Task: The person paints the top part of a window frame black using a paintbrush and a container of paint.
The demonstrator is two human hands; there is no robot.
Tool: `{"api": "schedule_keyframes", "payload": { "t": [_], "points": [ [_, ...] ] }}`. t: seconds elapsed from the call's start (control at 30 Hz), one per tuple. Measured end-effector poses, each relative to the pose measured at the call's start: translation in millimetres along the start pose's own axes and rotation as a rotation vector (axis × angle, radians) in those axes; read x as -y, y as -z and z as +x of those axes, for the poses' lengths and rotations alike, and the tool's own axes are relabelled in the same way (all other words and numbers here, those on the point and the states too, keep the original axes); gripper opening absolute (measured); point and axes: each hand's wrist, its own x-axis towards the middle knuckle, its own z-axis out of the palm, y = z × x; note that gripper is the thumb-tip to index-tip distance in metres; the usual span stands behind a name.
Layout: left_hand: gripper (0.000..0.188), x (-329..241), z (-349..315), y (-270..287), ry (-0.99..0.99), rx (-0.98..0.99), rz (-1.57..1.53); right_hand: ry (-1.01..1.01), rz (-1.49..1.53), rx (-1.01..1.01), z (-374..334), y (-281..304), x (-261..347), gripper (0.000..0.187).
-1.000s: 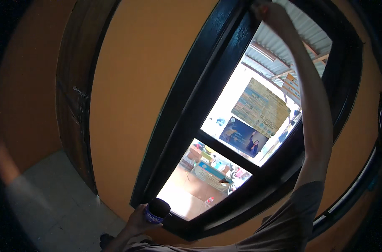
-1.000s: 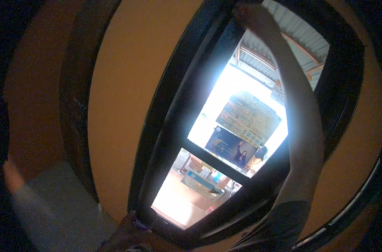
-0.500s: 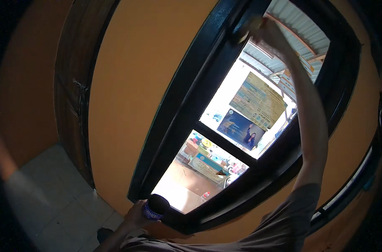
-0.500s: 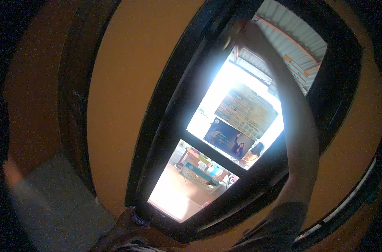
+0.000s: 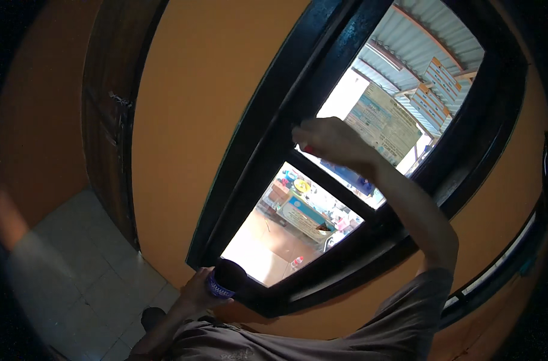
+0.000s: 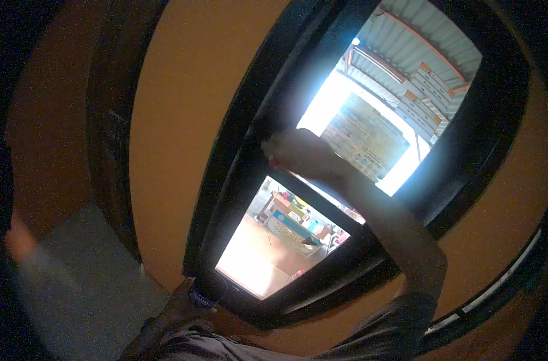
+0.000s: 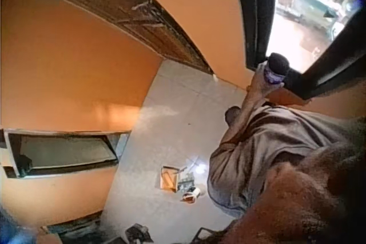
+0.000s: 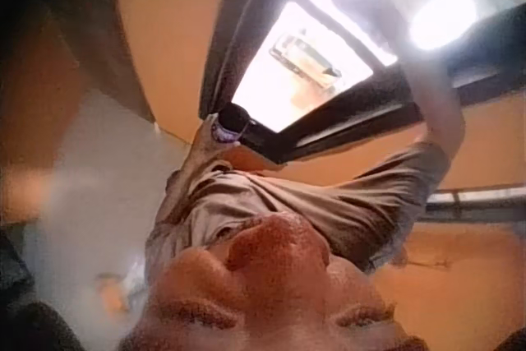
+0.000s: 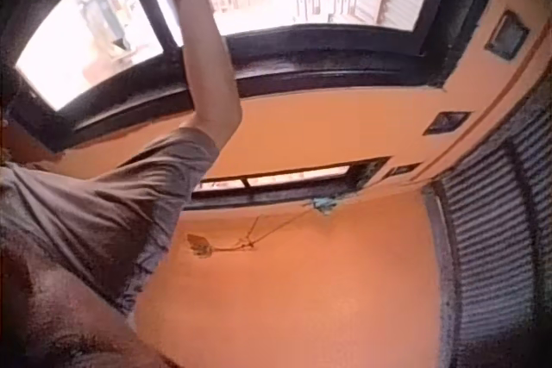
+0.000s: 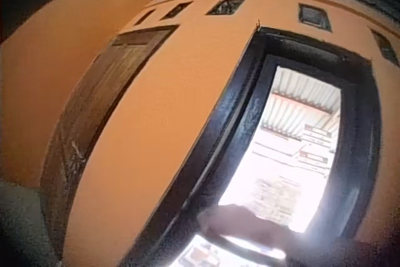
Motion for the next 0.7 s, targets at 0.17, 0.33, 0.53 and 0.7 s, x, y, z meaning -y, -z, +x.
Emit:
{"api": "schedule_keyframes", "payload": {
  "t": [0.17,0.33,0.53,0.7],
  "points": [
    [0.084,7,-11,-4,-0.006,0.004,-0.097,-0.348,0.613,-0.281,17,63,-53,0.014],
    [0.084,1,-8,-8,-0.045,-0.04,-0.001,-0.276,0.069,-0.653,31,146,-115,0.021],
    [0.084,1,-5,-11,0.018,0.0,-0.115,0.158,-0.328,-0.382,11,-5,-63,0.009],
    [0.086,-4,-10,-8,0.009,0.005,-0.045,0.396,-0.091,-0.304,-8,-95,36,0.017]
  ]
}}
